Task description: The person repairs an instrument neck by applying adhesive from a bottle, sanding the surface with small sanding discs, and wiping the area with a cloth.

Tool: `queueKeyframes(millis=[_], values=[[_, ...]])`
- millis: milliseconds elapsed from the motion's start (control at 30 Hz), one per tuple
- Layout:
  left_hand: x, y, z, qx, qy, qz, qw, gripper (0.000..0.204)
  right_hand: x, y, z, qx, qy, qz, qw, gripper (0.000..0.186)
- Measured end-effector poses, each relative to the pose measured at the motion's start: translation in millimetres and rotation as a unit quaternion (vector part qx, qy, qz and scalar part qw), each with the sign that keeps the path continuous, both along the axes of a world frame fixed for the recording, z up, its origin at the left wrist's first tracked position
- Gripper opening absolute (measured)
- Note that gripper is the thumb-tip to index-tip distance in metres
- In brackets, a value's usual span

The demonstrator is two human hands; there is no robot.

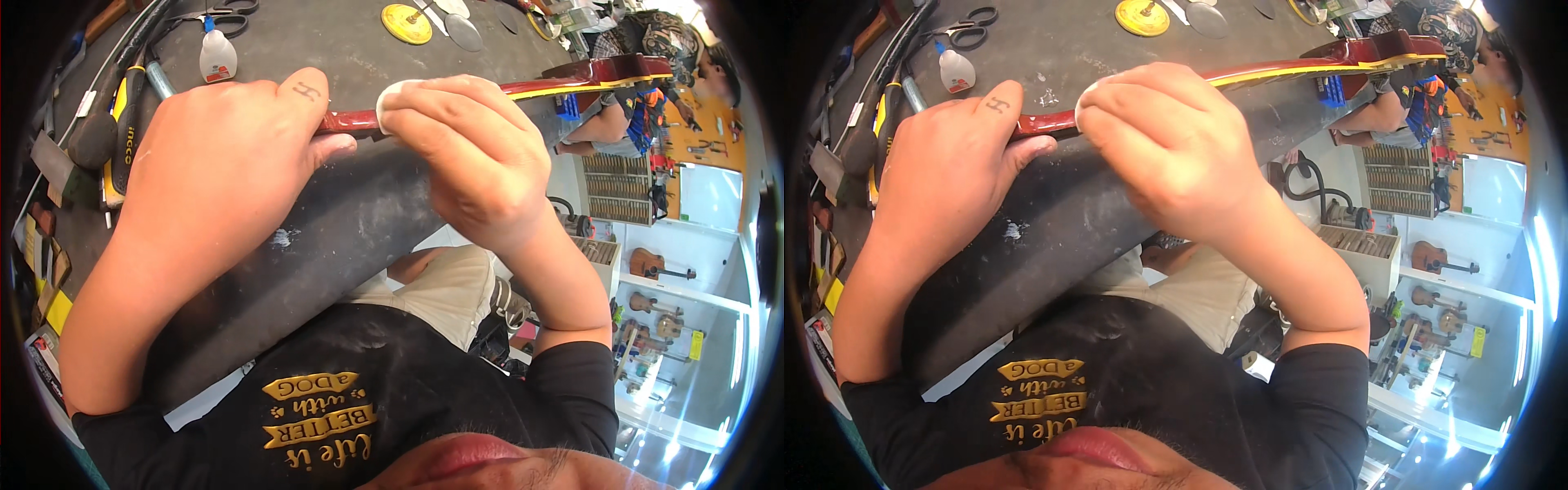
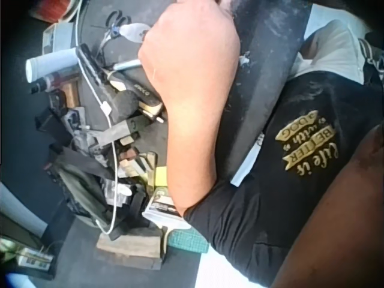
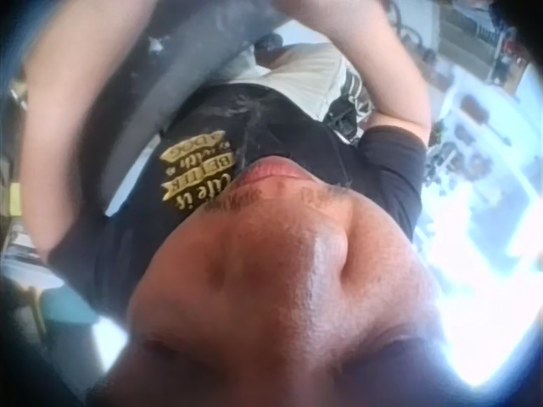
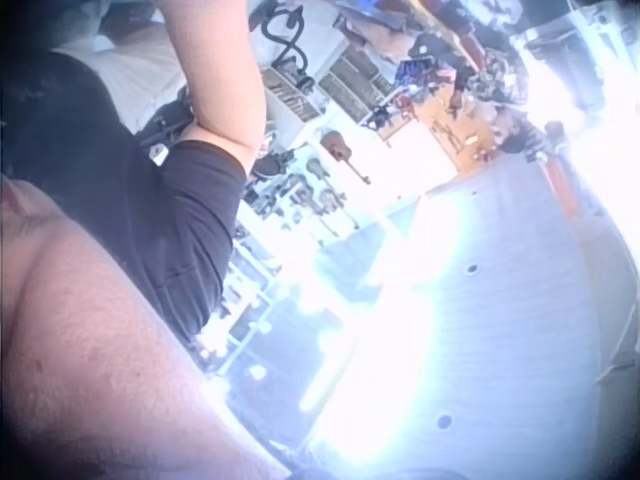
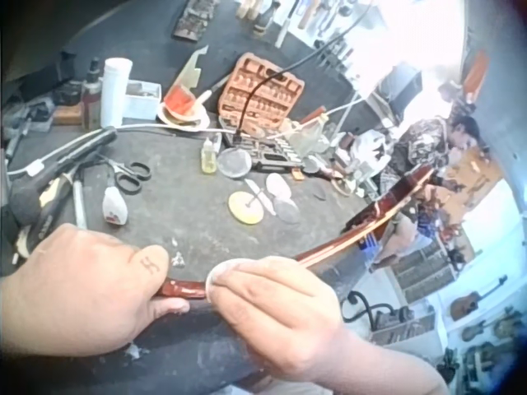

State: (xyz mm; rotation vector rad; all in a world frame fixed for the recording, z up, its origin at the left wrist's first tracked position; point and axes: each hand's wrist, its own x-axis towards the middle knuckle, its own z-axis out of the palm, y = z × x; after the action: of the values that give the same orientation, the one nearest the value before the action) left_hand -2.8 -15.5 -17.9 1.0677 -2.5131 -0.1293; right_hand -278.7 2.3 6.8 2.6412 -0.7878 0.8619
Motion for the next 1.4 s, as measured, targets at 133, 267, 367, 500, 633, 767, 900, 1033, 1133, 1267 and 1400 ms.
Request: queueKeyframes(millis=[133,267,367,500,633,767,900,1033,1133,1267,1400], values=[[0,1,-1,0.001,0.001,-0.006,1.000,0.041,-8,-2,1,-0.002,0.022,-0.009,1.000,0.031],[1,-1,-3,0.007,0.014,-0.008,1.000,0.041,6,0,-4,0.008,-0.014,-0.001,1.000,0.031],[-2,0,1,0.010,-0.014,-0.001,1.000,0.042,-10,-1,2,-0.001,0.014,-0.011,1.000,0.031],[-1,0,0,0.001,-0.008,-0.002,1.000,0.042,7,3,-2,0.008,0.002,-0.014,1.000,0.032],[0,-1,0,0.003,0.001,-0.004,1.000,0.041,-3,5,2,0.005,0.013,-0.029,0.999,0.032],[1,0,-2,0.003,0.017,-0.004,1.000,0.041,12,4,-7,0.008,-0.010,-0.025,1.000,0.032],[2,0,-4,0.014,0.021,-0.007,1.000,0.040,2,5,-7,0.013,-0.013,-0.029,0.999,0.031],[1,-1,-3,-0.002,0.019,-0.011,1.000,0.040,18,6,-9,0.022,-0.026,-0.025,0.999,0.032],[0,-1,1,0.008,0.017,-0.009,1.000,0.040,9,6,-6,0.008,-0.021,-0.016,1.000,0.031],[1,-1,-2,0.004,0.009,-0.008,1.000,0.041,16,5,-7,0.019,-0.014,-0.017,1.000,0.032],[3,-1,-2,-0.003,0.014,-0.007,1.000,0.041,7,5,-7,0.002,-0.017,-0.012,1.000,0.032]])
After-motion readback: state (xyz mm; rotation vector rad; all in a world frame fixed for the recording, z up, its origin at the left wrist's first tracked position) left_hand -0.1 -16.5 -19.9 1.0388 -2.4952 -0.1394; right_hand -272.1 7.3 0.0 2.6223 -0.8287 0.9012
